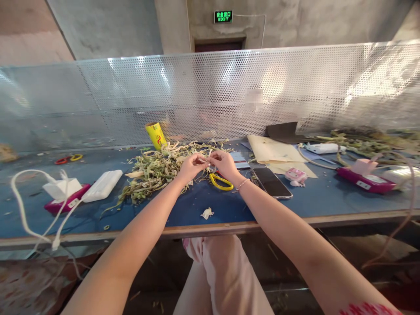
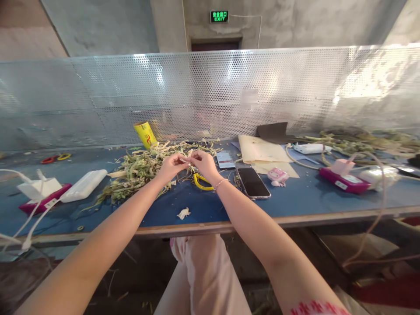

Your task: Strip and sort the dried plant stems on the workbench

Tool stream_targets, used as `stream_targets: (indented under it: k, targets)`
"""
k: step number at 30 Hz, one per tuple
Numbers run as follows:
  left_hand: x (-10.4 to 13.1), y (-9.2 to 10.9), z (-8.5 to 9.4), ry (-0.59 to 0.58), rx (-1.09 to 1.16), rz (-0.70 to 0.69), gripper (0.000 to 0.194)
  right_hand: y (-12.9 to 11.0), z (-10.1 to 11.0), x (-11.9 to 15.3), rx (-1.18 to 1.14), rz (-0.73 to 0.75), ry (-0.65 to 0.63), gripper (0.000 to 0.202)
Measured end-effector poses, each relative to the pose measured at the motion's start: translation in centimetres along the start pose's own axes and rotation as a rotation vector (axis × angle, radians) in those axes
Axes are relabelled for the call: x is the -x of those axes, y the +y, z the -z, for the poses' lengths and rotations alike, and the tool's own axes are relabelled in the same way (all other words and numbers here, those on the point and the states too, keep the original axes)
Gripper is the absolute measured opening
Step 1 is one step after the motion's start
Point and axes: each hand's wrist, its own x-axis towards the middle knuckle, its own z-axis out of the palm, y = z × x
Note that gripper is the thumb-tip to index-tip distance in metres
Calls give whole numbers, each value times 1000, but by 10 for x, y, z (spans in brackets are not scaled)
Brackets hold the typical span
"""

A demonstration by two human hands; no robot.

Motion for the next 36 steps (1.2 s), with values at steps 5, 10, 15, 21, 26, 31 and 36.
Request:
stream_targets:
  k: [5,10,15,21,26,31,36]
  targets:
    - [1,-3,-8,119,-1,-29,22,0,-2,-1,-14,-32,40,27]
    - [2,-5,-10,92,0,-4,19,-1,-4,1,15,-46,61,32]
    - [1,-2,-11,106,62,11,18,1,-2,-1,62,-23,70,24]
    - [-2,0,-2,159,182,19,21,4,13,-6,273,3,74,17]
    - [-5,-1,6,103,295,49,23,2,15,-2,261,-7,-154,17]
    - [-7,-6,9,121,316,68,25,-4,16,0,211,-44,-163,12]
    - [-8,-9,11,54,205,56,27,-12,20,-2,176,48,7,10]
